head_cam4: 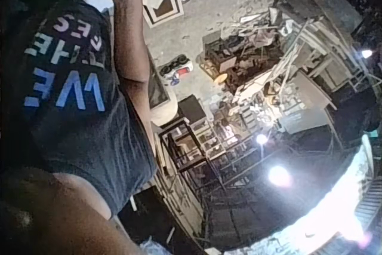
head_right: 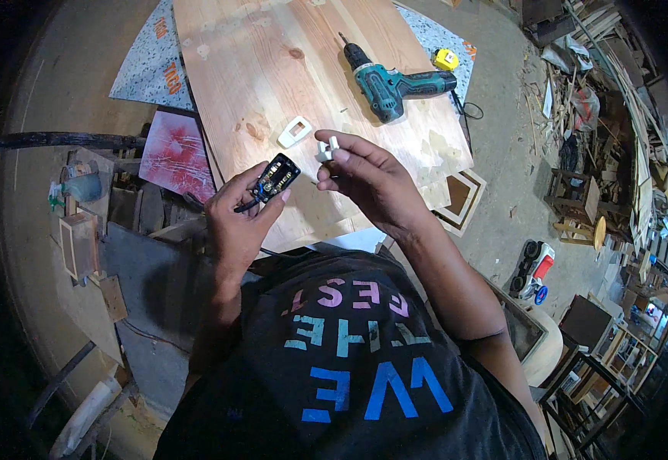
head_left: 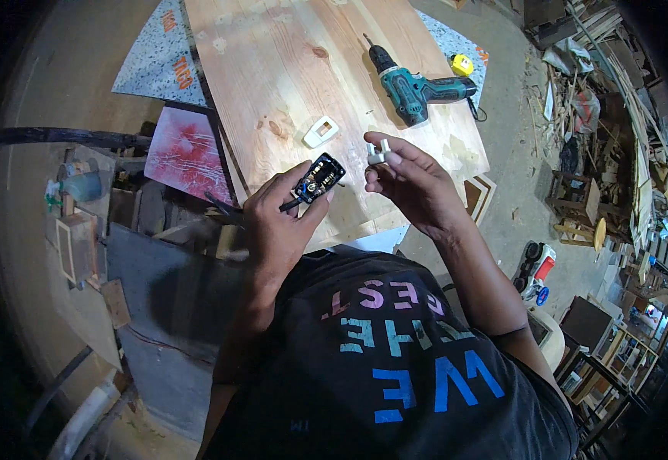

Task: The person assembles a small electrical component by hand, using a screwdriver to tighten screws on a black plastic housing. They handle a white plastic piece and a small metal screw, placing them on a wooden workbench. A cordless drill and other tools are visible on the table.

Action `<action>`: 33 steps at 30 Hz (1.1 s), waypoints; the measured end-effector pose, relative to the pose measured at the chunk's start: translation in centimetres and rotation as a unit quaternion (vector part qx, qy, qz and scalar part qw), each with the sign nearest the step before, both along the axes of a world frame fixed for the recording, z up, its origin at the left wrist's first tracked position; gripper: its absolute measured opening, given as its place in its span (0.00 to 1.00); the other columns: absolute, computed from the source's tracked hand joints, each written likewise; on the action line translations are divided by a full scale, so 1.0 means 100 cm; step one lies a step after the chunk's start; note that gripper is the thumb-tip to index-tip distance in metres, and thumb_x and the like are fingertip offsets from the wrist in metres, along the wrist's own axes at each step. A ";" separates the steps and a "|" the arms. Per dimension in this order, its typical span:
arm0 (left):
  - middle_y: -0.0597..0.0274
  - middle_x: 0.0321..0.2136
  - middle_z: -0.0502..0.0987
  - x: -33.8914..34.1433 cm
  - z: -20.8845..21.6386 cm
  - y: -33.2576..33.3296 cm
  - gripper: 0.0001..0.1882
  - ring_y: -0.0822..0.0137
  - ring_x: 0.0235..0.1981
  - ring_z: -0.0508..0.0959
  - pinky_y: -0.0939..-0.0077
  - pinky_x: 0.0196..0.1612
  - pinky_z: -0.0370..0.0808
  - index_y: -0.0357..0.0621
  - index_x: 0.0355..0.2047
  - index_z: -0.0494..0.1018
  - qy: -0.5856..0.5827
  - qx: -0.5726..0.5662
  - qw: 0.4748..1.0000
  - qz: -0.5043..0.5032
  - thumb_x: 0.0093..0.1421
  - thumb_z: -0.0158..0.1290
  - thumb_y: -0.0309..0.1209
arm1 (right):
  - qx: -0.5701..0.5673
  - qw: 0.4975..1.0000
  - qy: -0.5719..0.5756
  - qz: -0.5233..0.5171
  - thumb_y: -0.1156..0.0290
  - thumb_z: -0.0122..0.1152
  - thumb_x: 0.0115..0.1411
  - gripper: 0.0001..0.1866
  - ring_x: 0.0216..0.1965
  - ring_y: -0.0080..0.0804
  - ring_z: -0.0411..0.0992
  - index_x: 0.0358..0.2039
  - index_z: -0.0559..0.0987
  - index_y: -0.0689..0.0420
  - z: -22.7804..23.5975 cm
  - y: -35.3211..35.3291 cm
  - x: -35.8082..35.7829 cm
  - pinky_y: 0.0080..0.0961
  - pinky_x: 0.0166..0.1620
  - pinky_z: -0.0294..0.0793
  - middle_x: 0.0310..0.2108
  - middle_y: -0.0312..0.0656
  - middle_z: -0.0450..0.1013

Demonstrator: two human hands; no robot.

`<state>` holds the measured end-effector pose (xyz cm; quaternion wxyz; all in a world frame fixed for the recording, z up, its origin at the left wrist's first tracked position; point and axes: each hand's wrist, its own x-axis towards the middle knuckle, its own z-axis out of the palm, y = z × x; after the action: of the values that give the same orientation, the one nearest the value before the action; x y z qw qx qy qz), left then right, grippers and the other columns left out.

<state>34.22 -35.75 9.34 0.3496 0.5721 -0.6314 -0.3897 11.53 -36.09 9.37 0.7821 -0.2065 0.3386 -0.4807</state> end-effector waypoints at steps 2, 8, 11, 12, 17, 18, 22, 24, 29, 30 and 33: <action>0.51 0.39 0.83 0.000 0.000 0.000 0.23 0.68 0.36 0.84 0.76 0.33 0.82 0.32 0.50 0.78 -0.001 -0.002 1.000 -0.005 0.54 0.68 0.25 | -0.013 1.000 0.028 0.005 0.73 0.60 0.67 0.21 0.42 0.29 0.78 0.59 0.74 0.63 0.004 0.001 0.002 0.27 0.50 0.79 0.39 0.42 0.77; 0.49 0.38 0.83 -0.003 0.007 -0.001 0.23 0.64 0.36 0.85 0.73 0.33 0.82 0.32 0.49 0.78 -0.015 0.004 1.000 -0.009 0.53 0.68 0.24 | -0.070 0.996 0.056 0.011 0.82 0.67 0.59 0.22 0.41 0.27 0.80 0.54 0.76 0.62 -0.002 0.002 -0.001 0.25 0.49 0.79 0.42 0.42 0.79; 0.50 0.38 0.83 -0.002 0.006 -0.001 0.23 0.64 0.36 0.85 0.73 0.34 0.82 0.32 0.49 0.78 -0.029 -0.004 0.999 -0.017 0.52 0.68 0.24 | -0.064 0.995 0.076 0.030 0.84 0.68 0.56 0.20 0.42 0.26 0.79 0.50 0.78 0.61 -0.006 0.003 -0.006 0.25 0.50 0.79 0.44 0.41 0.79; 0.50 0.38 0.83 -0.002 0.007 -0.001 0.23 0.63 0.36 0.85 0.72 0.34 0.83 0.32 0.50 0.78 -0.025 0.005 1.000 -0.014 0.52 0.68 0.24 | -0.058 0.994 0.082 0.034 0.85 0.68 0.55 0.20 0.44 0.27 0.77 0.49 0.78 0.61 -0.006 0.003 -0.007 0.27 0.51 0.78 0.45 0.41 0.77; 0.50 0.38 0.82 -0.003 0.005 0.000 0.24 0.64 0.37 0.85 0.72 0.34 0.82 0.33 0.50 0.78 -0.008 -0.003 1.000 -0.014 0.52 0.68 0.23 | -0.102 0.991 0.087 0.027 0.82 0.69 0.57 0.19 0.43 0.23 0.78 0.49 0.79 0.62 -0.005 0.003 -0.004 0.21 0.48 0.77 0.42 0.39 0.79; 0.50 0.38 0.83 -0.003 0.007 0.000 0.24 0.64 0.37 0.85 0.72 0.34 0.82 0.33 0.50 0.78 -0.010 0.001 1.000 -0.016 0.52 0.68 0.23 | -0.106 0.990 0.090 0.026 0.82 0.69 0.57 0.18 0.44 0.22 0.77 0.49 0.80 0.62 -0.005 0.003 -0.004 0.21 0.49 0.77 0.43 0.38 0.79; 0.49 0.37 0.83 -0.002 0.003 -0.001 0.24 0.64 0.36 0.85 0.72 0.35 0.82 0.33 0.50 0.78 -0.019 -0.023 0.999 -0.031 0.51 0.68 0.23 | -0.119 0.988 0.096 0.026 0.82 0.69 0.57 0.17 0.45 0.22 0.76 0.48 0.81 0.62 -0.004 0.003 -0.005 0.21 0.49 0.76 0.45 0.38 0.78; 0.49 0.37 0.83 -0.003 0.007 -0.001 0.24 0.64 0.36 0.85 0.72 0.35 0.82 0.33 0.50 0.78 -0.016 -0.018 0.999 -0.033 0.51 0.68 0.23 | -0.128 0.985 0.109 0.032 0.81 0.69 0.57 0.17 0.45 0.22 0.76 0.49 0.81 0.61 -0.002 0.003 -0.004 0.21 0.49 0.76 0.45 0.37 0.78; 0.50 0.37 0.83 -0.004 0.009 -0.001 0.23 0.64 0.36 0.85 0.73 0.34 0.81 0.33 0.50 0.78 -0.004 -0.024 0.999 -0.033 0.52 0.67 0.23 | -0.112 0.978 0.169 0.049 0.81 0.68 0.57 0.17 0.47 0.27 0.75 0.48 0.81 0.62 0.002 0.002 -0.003 0.23 0.51 0.75 0.44 0.40 0.75; 0.50 0.37 0.83 -0.005 0.009 -0.001 0.23 0.64 0.36 0.85 0.73 0.34 0.81 0.33 0.50 0.78 -0.001 -0.022 0.999 -0.034 0.52 0.67 0.23 | -0.103 0.978 0.171 0.052 0.81 0.67 0.57 0.16 0.47 0.27 0.75 0.48 0.81 0.62 0.005 0.002 -0.003 0.24 0.51 0.76 0.44 0.40 0.76; 0.50 0.37 0.83 -0.005 0.009 -0.001 0.23 0.65 0.35 0.85 0.74 0.33 0.81 0.32 0.50 0.78 0.001 -0.024 0.999 -0.038 0.53 0.67 0.23 | -0.092 0.977 0.184 0.051 0.81 0.65 0.58 0.16 0.46 0.27 0.76 0.48 0.81 0.63 0.006 0.002 0.000 0.27 0.49 0.80 0.44 0.40 0.76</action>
<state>33.68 -35.83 10.19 0.3484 0.5388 -0.6616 -0.3882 11.52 -35.91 9.93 0.7077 -0.3792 0.4200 -0.4230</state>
